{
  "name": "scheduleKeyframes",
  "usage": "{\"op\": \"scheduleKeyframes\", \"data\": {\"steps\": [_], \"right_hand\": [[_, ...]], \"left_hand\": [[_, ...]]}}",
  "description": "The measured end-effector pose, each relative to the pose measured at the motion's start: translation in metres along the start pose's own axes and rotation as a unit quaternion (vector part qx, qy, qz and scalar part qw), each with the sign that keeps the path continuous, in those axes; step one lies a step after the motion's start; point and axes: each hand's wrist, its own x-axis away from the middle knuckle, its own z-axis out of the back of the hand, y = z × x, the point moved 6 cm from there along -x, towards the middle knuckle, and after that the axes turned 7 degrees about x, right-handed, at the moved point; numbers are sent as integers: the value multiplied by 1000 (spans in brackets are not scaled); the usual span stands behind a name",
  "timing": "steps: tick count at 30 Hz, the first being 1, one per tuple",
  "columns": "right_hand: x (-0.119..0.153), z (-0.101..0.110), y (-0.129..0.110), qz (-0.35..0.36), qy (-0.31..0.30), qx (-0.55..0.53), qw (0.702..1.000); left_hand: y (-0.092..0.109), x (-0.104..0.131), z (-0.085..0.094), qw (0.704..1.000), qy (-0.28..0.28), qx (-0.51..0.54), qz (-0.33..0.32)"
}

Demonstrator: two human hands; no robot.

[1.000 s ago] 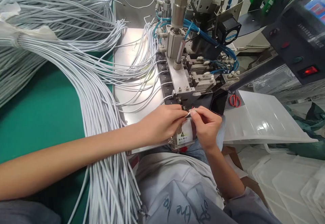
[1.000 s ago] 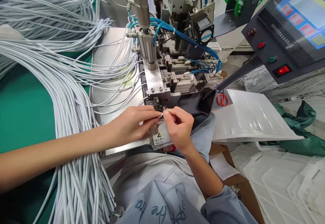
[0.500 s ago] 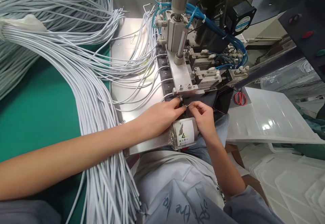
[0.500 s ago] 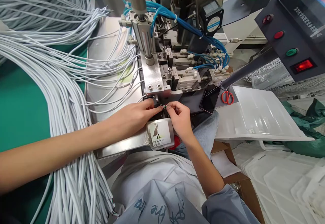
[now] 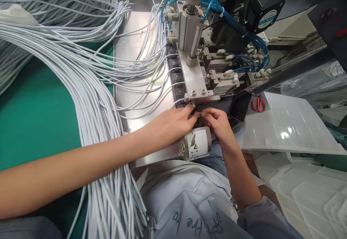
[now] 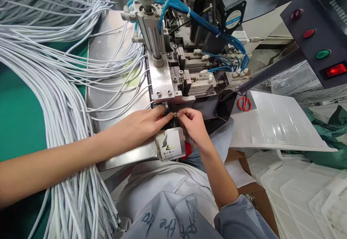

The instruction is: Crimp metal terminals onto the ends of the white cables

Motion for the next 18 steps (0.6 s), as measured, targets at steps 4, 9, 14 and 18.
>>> {"op": "scheduleKeyframes", "data": {"steps": [4,9,14,18], "right_hand": [[1,0,-1,-3,9,-9,1000],[-1,2,-2,14,39,14,999],[-5,-4,0,24,-10,28,999],[-4,-11,3,36,-59,15,997]], "left_hand": [[1,-1,0,1000,-7,-3,2],[0,-1,-1,1000,12,8,0],[0,0,-1,1000,20,-14,7],[2,3,7,998,48,-34,7]]}}
